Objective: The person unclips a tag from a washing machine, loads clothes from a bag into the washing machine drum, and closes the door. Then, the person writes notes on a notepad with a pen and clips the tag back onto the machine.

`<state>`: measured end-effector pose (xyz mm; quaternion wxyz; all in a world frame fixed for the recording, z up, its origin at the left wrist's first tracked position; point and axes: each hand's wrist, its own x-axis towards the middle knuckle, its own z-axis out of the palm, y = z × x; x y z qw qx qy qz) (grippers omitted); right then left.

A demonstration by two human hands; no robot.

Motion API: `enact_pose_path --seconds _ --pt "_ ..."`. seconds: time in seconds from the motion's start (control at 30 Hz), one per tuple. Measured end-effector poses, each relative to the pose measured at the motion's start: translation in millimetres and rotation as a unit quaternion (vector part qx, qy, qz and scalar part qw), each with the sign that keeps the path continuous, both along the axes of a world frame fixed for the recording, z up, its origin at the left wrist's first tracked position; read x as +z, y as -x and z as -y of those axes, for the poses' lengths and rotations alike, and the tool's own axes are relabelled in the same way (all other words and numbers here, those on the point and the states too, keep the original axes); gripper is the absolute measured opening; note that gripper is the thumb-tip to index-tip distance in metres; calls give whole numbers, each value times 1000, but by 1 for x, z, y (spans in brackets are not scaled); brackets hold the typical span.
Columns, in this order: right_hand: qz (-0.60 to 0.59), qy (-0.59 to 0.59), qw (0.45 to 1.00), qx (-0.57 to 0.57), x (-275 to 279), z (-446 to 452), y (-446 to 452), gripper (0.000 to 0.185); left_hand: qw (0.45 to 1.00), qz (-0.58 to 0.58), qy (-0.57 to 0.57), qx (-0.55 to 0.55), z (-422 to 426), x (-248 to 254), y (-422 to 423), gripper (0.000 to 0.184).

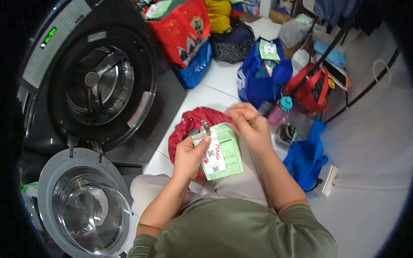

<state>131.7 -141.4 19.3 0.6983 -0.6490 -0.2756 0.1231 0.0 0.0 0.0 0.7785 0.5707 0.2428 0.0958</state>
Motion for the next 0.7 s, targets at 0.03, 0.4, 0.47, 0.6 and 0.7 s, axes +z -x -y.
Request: enact_pose_path --seconds 0.03,0.4,0.47,0.6,0.7 --pt "-14 38 999 14 7 -1 0 23 997 -6 -70 -10 -4 3 -1 22" --pt "262 67 960 72 132 -149 -63 27 960 133 -243 30 -77 60 6 64" --pt "333 36 940 69 183 -201 -101 30 952 110 -279 68 -110 43 8 49" --pt "400 26 916 9 278 -313 -161 27 873 16 -472 119 -172 8 4 30" --pt "403 13 915 -6 323 -377 -194 26 877 14 -467 117 -195 10 6 30"
